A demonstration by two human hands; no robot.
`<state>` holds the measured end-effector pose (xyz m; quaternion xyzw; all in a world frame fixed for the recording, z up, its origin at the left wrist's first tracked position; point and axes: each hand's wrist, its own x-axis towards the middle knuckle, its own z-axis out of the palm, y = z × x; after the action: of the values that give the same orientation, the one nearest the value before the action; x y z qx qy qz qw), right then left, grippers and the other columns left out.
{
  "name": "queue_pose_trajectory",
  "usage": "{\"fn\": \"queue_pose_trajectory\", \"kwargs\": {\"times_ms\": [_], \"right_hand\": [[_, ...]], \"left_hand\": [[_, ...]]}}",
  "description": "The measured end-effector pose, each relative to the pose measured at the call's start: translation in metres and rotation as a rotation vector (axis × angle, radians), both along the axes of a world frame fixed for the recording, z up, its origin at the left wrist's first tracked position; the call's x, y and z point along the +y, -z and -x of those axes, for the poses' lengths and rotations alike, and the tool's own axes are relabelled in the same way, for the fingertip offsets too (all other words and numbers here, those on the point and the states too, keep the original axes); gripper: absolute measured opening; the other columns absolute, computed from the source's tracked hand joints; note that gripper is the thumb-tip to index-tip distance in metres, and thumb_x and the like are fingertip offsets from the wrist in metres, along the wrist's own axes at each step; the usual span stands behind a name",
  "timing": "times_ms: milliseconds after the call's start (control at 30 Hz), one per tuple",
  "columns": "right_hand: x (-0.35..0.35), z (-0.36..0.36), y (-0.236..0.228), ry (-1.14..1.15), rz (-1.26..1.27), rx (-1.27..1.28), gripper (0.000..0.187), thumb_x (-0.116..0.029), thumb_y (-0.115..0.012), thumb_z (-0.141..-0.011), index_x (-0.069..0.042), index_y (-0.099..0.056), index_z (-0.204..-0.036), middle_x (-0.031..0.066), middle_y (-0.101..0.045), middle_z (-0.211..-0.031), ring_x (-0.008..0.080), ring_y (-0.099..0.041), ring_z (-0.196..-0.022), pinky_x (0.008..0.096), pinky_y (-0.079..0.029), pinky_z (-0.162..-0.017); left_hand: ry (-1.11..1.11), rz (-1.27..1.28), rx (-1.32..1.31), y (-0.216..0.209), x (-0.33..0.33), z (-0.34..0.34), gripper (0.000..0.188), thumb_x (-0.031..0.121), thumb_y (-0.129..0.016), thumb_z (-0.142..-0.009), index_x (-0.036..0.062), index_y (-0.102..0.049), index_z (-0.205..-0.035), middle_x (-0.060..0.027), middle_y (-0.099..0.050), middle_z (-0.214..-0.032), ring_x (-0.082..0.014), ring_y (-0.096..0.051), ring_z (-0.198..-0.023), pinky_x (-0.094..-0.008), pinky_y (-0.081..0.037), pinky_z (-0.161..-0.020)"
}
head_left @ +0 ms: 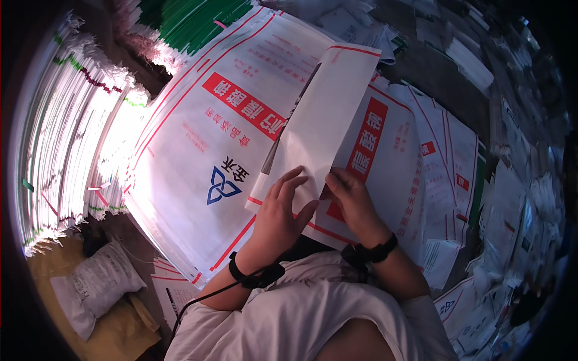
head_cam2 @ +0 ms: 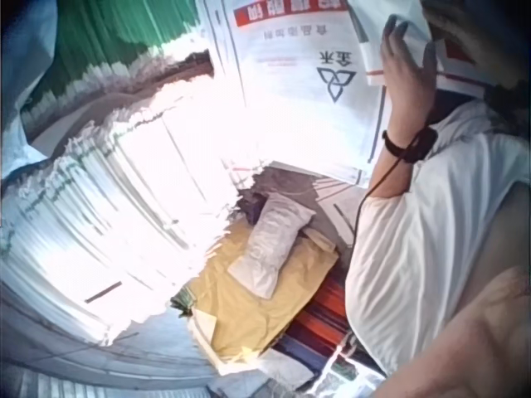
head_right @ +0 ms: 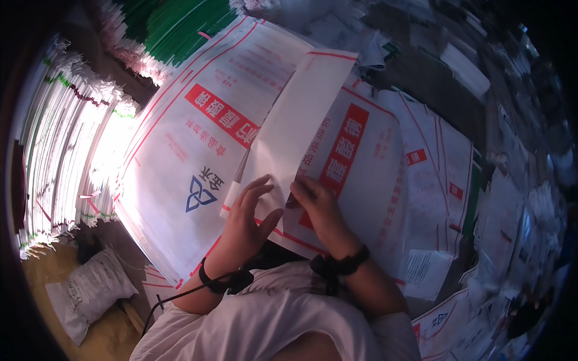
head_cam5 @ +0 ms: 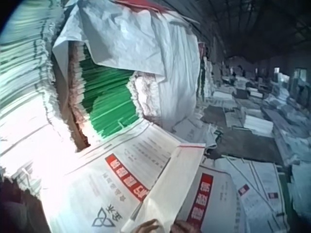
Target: Sort and inspect plastic food additive packaging bags in a warehouse.
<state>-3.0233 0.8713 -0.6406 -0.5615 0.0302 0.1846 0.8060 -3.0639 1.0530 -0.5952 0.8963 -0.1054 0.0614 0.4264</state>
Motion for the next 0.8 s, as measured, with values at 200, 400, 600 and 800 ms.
{"fn": "queue_pose_trajectory", "kwargs": {"times_ms": [200, 400, 600, 800], "right_hand": [[0.006, 0.001, 0.003, -0.015, -0.076, 0.014, 0.039, -0.030, -0.061, -0.101, 0.002, -0.060, -0.123, 0.0094, -0.065, -0.109, 0.0167, -0.064, -0.097, 0.0301, -0.051, -0.089], [0.012, 0.001, 0.005, -0.011, -0.147, 0.006, 0.042, -0.033, -0.061, -0.100, 0.002, -0.059, -0.124, 0.0102, -0.063, -0.111, 0.0175, -0.063, -0.099, 0.0314, -0.050, -0.091], [0.014, -0.004, 0.004, -0.053, -0.085, -0.043, 0.046, -0.035, -0.061, -0.100, -0.001, -0.057, -0.131, 0.0110, -0.064, -0.116, 0.0175, -0.062, -0.104, 0.0320, -0.050, -0.093], [0.018, -0.005, -0.009, -0.063, 0.073, -0.146, 0.043, -0.034, -0.058, -0.102, -0.005, -0.057, -0.134, 0.0099, -0.066, -0.117, 0.0169, -0.065, -0.102, 0.0322, -0.052, -0.092]], "left_hand": [[-0.039, 0.008, 0.007, 0.003, -0.001, -0.004, 0.063, 0.018, -0.079, -0.083, 0.0035, -0.051, -0.137, -0.0149, -0.056, -0.139, -0.0361, -0.057, -0.123, -0.0431, -0.049, -0.101], [-0.034, 0.060, 0.014, 0.004, -0.001, -0.008, 0.061, 0.017, -0.078, -0.084, 0.0035, -0.052, -0.137, -0.0149, -0.057, -0.137, -0.0315, -0.062, -0.114, -0.0411, -0.051, -0.097], [-0.012, 0.084, 0.025, 0.008, 0.006, -0.013, 0.062, 0.015, -0.077, -0.085, 0.0058, -0.051, -0.141, -0.0155, -0.062, -0.129, -0.0293, -0.065, -0.108, -0.0408, -0.052, -0.092], [-0.029, -0.078, 0.002, 0.000, 0.006, -0.014, 0.059, 0.011, -0.071, -0.088, 0.0092, -0.051, -0.144, -0.0163, -0.067, -0.118, -0.0314, -0.067, -0.104, -0.0414, -0.054, -0.089]]}}
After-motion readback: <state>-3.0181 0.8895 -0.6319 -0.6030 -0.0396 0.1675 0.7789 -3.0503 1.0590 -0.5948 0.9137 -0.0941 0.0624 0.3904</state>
